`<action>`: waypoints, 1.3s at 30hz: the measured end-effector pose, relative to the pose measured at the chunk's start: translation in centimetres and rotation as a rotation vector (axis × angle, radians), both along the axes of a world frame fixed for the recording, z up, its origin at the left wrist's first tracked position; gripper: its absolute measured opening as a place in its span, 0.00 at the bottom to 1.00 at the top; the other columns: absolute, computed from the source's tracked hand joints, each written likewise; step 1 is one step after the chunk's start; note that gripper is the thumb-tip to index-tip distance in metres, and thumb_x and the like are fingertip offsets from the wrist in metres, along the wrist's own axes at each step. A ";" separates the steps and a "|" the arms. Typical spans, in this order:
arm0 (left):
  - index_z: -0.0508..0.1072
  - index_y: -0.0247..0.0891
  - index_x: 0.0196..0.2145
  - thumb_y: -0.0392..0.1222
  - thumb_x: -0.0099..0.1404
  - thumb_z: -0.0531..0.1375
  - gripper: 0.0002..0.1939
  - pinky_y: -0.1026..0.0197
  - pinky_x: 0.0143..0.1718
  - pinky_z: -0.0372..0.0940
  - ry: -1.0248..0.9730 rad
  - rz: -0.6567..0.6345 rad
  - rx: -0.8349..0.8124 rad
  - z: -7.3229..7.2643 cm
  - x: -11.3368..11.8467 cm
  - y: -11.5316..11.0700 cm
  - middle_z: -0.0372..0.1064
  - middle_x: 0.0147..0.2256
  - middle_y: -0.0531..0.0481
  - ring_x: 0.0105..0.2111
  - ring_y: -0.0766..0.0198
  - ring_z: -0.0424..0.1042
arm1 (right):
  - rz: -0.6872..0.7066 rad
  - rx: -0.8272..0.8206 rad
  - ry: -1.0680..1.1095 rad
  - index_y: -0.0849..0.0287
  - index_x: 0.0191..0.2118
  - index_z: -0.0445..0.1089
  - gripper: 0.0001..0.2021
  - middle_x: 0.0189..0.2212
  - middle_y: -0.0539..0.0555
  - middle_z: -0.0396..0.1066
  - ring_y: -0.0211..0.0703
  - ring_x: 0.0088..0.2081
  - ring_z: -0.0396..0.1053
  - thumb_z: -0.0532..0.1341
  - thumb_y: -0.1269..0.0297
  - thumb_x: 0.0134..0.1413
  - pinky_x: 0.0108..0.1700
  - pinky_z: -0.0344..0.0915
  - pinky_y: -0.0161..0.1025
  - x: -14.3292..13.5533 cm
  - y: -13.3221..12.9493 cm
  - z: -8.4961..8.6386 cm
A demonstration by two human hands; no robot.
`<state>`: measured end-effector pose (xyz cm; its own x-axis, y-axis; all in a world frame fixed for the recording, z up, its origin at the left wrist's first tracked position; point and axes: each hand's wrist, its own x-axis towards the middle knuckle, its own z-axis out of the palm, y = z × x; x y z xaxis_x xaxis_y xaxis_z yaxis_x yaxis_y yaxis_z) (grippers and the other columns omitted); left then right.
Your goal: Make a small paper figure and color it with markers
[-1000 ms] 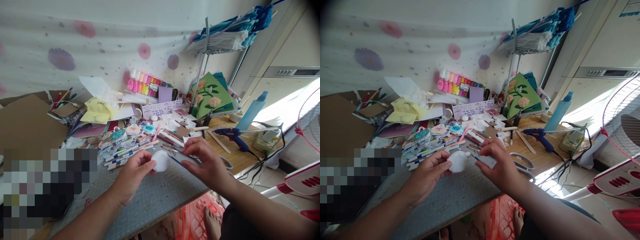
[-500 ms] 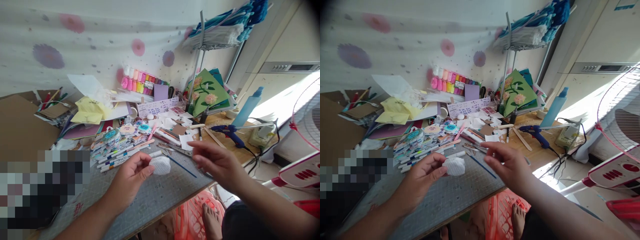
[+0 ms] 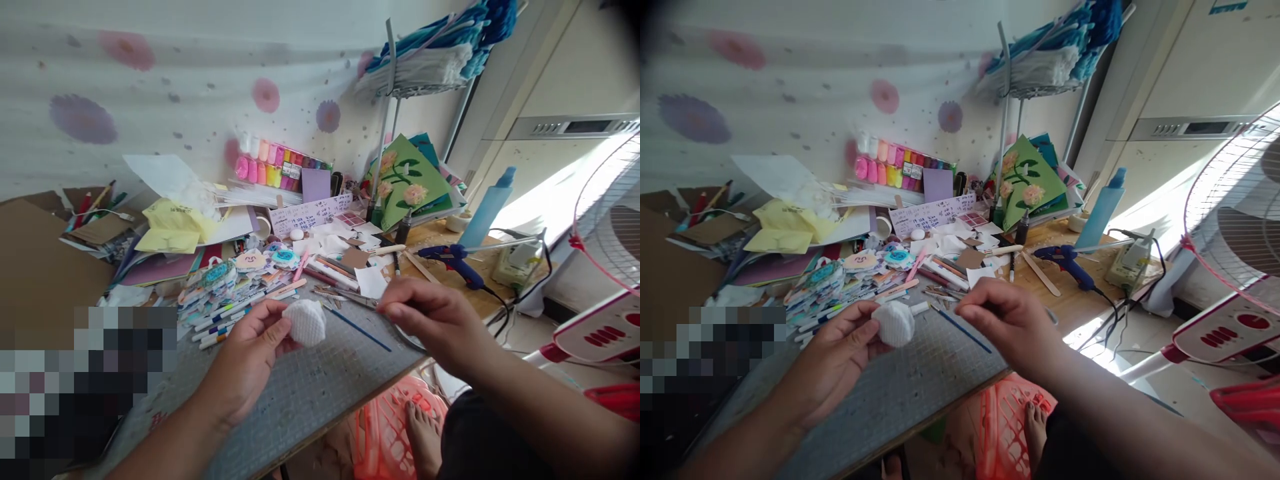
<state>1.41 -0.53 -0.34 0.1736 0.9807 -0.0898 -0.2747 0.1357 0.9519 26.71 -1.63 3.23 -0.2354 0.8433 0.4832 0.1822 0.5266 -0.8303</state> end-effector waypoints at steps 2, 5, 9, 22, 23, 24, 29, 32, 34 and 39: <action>0.71 0.39 0.39 0.34 0.64 0.60 0.05 0.63 0.32 0.72 -0.118 0.073 -0.104 0.2 0.1 0.3 0.74 0.37 0.49 0.32 0.64 0.74 | 0.032 0.024 0.069 0.55 0.31 0.75 0.04 0.25 0.49 0.70 0.37 0.28 0.66 0.64 0.66 0.56 0.31 0.62 0.34 1.3 -0.3 0.2; 0.70 0.38 0.41 0.28 0.66 0.55 0.10 0.64 0.28 0.73 -0.223 0.134 -0.192 0.5 0.2 0.6 0.75 0.34 0.49 0.27 0.66 0.75 | 0.071 0.037 0.066 0.53 0.29 0.75 0.02 0.24 0.49 0.69 0.38 0.28 0.66 0.67 0.65 0.52 0.30 0.62 0.35 2.5 -0.9 0.2; 0.71 0.37 0.44 0.27 0.67 0.54 0.11 0.66 0.26 0.73 -0.257 0.113 -0.220 0.7 0.3 0.7 0.75 0.30 0.49 0.24 0.67 0.76 | 0.055 -0.046 -0.023 0.55 0.25 0.72 0.08 0.21 0.49 0.69 0.38 0.25 0.65 0.67 0.61 0.51 0.25 0.61 0.34 1.9 -1.2 -0.3; 0.70 0.39 0.46 0.26 0.63 0.58 0.15 0.63 0.33 0.75 -0.276 0.011 -0.180 0.8 0.3 0.2 0.75 0.38 0.48 0.31 0.63 0.77 | -0.054 -0.071 -0.354 0.59 0.36 0.75 0.07 0.33 0.56 0.75 0.39 0.28 0.70 0.61 0.67 0.53 0.30 0.67 0.36 -2.1 -0.4 -1.5; 0.70 0.39 0.47 0.26 0.62 0.58 0.16 0.62 0.34 0.75 -0.273 0.013 -0.175 0.8 0.3 0.2 0.75 0.39 0.48 0.31 0.63 0.77 | -0.037 -0.083 -0.321 0.59 0.37 0.75 0.07 0.38 0.58 0.75 0.40 0.31 0.72 0.61 0.69 0.52 0.33 0.68 0.37 -2.1 -0.1 -1.6; 0.70 0.39 0.47 0.25 0.62 0.59 0.17 0.62 0.35 0.74 -0.267 0.023 -0.172 0.8 0.2 0.2 0.75 0.39 0.48 0.32 0.63 0.77 | -0.027 -0.116 -0.284 0.59 0.37 0.75 0.08 0.41 0.58 0.74 0.41 0.33 0.73 0.61 0.70 0.51 0.35 0.69 0.38 -1.9 0.1 -1.8; 0.71 0.40 0.47 0.27 0.61 0.60 0.17 0.62 0.36 0.73 -0.237 0.076 -0.130 0.7 -0.1 0.5 0.74 0.41 0.47 0.33 0.64 0.76 | -0.058 -0.427 0.026 0.57 0.39 0.73 0.10 0.35 0.54 0.73 0.43 0.38 0.72 0.66 0.66 0.48 0.41 0.69 0.39 -0.4 1.4 -2.6; 0.71 0.41 0.49 0.29 0.60 0.62 0.19 0.62 0.36 0.72 -0.196 0.043 -0.120 0.7 -0.2 0.4 0.73 0.44 0.47 0.35 0.64 0.74 | 0.006 -0.620 0.341 0.57 0.40 0.73 0.13 0.34 0.51 0.72 0.39 0.35 0.72 0.68 0.60 0.48 0.40 0.69 0.38 0.4 1.7 -2.5; 0.70 0.43 0.50 0.33 0.60 0.63 0.20 0.63 0.35 0.72 -0.127 -0.004 -0.111 0.6 -0.3 0.3 0.72 0.45 0.47 0.38 0.63 0.73 | 0.033 -0.689 0.495 0.58 0.39 0.72 0.13 0.33 0.52 0.72 0.38 0.33 0.73 0.67 0.58 0.49 0.38 0.69 0.38 0.7 1.7 -2.3; 0.73 0.42 0.45 0.40 0.57 0.67 0.17 0.66 0.33 0.68 0.100 -0.055 0.014 0.3 0.2 -0.3 0.74 0.38 0.49 0.36 0.63 0.71 | 0.121 -0.632 0.415 0.57 0.45 0.70 0.16 0.34 0.53 0.73 0.40 0.35 0.72 0.64 0.53 0.54 0.42 0.67 0.41 0.1 1.0 -2.3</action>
<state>1.57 -0.81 -0.05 0.2182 0.9712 -0.0955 -0.1703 0.1342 0.9762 26.86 -0.67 0.90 -0.2482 0.9686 -0.0130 -0.2395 -0.0743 -0.9681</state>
